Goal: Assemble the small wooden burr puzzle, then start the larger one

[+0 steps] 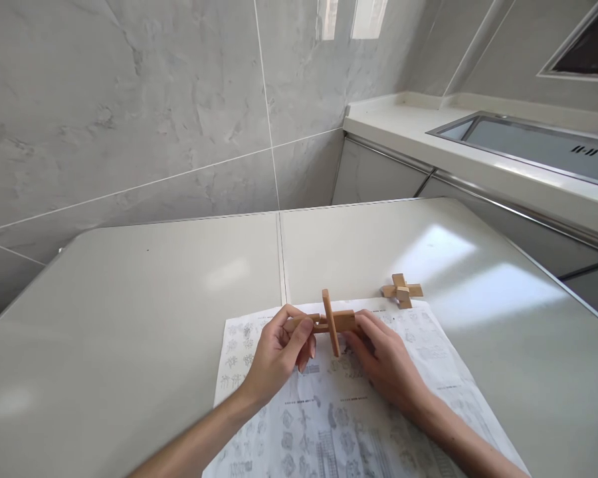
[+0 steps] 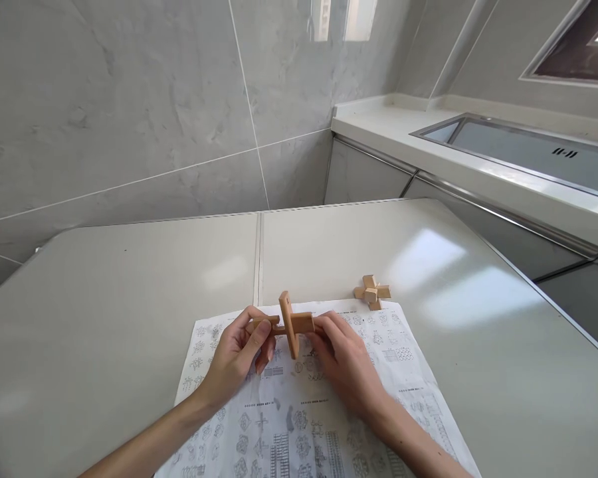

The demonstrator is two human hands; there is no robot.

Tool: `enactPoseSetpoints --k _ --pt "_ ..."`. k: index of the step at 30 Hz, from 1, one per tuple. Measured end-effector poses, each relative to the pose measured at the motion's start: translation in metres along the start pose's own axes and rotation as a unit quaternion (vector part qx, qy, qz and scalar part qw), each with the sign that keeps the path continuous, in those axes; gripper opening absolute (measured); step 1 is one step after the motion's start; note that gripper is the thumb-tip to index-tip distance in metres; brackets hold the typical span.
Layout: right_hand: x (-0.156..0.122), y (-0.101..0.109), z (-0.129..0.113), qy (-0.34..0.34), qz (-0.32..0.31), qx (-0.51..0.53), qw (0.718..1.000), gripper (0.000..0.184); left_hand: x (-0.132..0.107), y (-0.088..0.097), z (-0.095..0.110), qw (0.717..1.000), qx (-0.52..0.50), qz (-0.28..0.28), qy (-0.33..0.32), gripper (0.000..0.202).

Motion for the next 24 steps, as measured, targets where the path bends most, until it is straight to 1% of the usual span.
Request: enactPoseSetpoints --k 2,3,4,6,8,10,12,13,15,18,21,24 --pt "0.002 0.006 0.001 -0.066 0.018 0.052 0.996 0.021 0.000 0.001 -0.001 1.000 0.003 -0.005 0.000 0.035" --pt "0.003 0.008 0.002 -0.102 0.024 0.090 0.990 0.025 0.000 0.001 -0.001 1.000 0.006 -0.008 -0.001 0.035" --pt "0.004 0.010 0.003 -0.137 0.026 0.135 0.981 0.030 0.000 0.001 -0.002 1.000 0.009 -0.012 -0.002 0.035" --pt "0.006 0.013 0.004 -0.192 0.018 0.238 0.952 0.039 -0.001 0.002 -0.003 1.000 0.013 -0.020 -0.003 0.037" --pt "0.008 0.014 0.005 -0.222 0.006 0.340 0.914 0.045 -0.001 0.002 -0.003 1.000 0.011 -0.029 -0.002 0.038" --pt "0.008 0.014 0.007 -0.238 -0.001 0.419 0.876 0.049 -0.002 0.001 -0.003 0.999 0.007 -0.037 -0.001 0.038" --pt "0.006 0.012 0.009 -0.248 -0.009 0.468 0.848 0.050 -0.002 0.000 -0.002 0.999 0.010 -0.050 0.000 0.039" --pt "0.005 0.012 0.010 -0.253 -0.008 0.482 0.839 0.050 -0.002 -0.002 -0.002 0.998 0.015 -0.060 0.001 0.040" --pt "0.002 0.011 0.012 -0.262 0.005 0.491 0.831 0.049 -0.002 -0.004 -0.001 0.996 0.028 -0.083 0.004 0.041" --pt "-0.003 0.010 0.013 -0.284 0.017 0.473 0.834 0.050 -0.002 -0.008 0.000 0.993 0.050 -0.108 0.001 0.040" --pt "-0.006 0.010 0.011 -0.290 -0.015 0.452 0.844 0.050 -0.002 -0.010 0.000 0.991 0.059 -0.122 -0.006 0.039" --pt "-0.008 0.010 0.005 -0.260 -0.065 0.427 0.864 0.051 -0.002 -0.011 -0.001 0.990 0.055 -0.128 -0.006 0.039"
Point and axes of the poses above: each hand's wrist, its own x-axis towards the middle knuckle, its own y-axis out of the back of the hand, z = x × y, the point moved 3 cm from there along x, towards the middle knuckle, and after that the axes turned 1 degree about z, right-handed, at the moved point
